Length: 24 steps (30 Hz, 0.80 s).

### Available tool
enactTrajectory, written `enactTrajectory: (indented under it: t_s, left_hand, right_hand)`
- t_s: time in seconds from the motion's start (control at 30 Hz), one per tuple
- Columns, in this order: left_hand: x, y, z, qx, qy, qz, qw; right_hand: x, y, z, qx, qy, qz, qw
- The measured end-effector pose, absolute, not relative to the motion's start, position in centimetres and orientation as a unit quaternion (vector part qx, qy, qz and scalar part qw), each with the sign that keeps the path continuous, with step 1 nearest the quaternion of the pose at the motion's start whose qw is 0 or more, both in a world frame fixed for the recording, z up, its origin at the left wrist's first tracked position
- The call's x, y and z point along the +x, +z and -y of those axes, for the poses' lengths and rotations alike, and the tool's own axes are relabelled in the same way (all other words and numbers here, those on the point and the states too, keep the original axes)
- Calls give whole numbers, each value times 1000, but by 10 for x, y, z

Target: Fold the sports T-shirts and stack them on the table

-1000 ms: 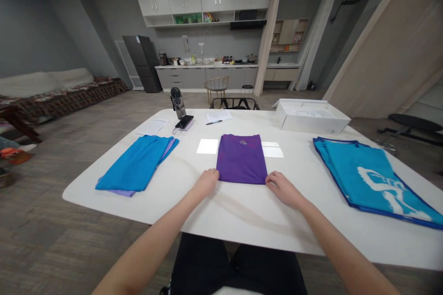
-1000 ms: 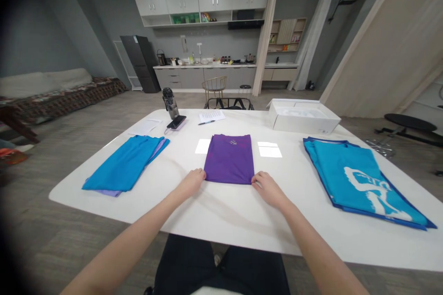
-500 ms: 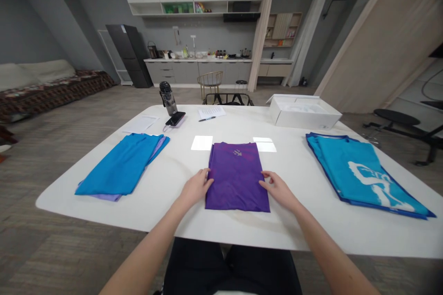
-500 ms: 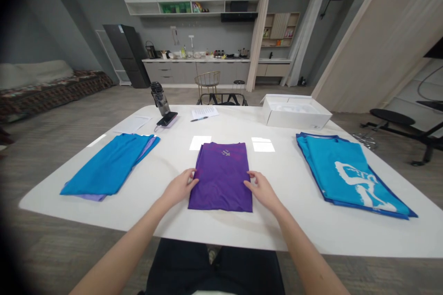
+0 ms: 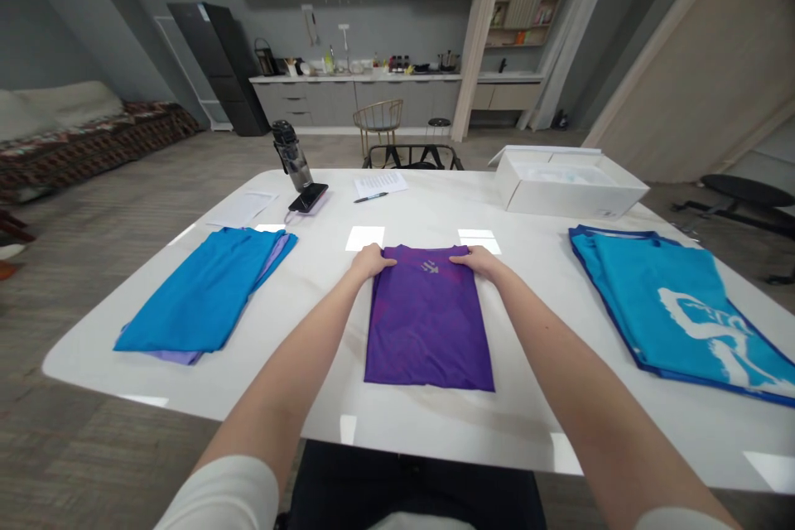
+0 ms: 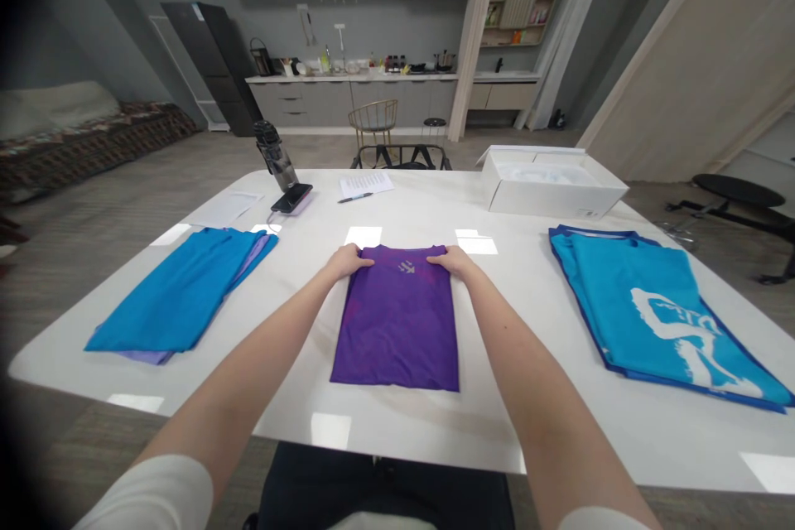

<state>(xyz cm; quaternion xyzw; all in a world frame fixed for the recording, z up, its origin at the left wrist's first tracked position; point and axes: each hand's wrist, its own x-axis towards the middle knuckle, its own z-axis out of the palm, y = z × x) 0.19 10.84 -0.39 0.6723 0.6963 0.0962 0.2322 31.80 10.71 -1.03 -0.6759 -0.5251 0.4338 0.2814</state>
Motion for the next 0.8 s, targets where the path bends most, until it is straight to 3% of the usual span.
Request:
enactTrajectory:
  t_s: [0.17,0.33,0.63,0.8]
  left_hand:
    - [10,-6,-116,653,125,-692,281]
    - [27,-2,-99,657,181,-680,269]
    - [45,35,-67,615,418,-563,359]
    - [53,90,-45,653,485,-485,322]
  right_hand:
    - [320,-13,-107,-655,440,545,283]
    - [324,-15,-87,-613,357,644,286]
    - [321,24,-25,-558,230,654,455]
    - [334,67,17,-547,181,628,522]
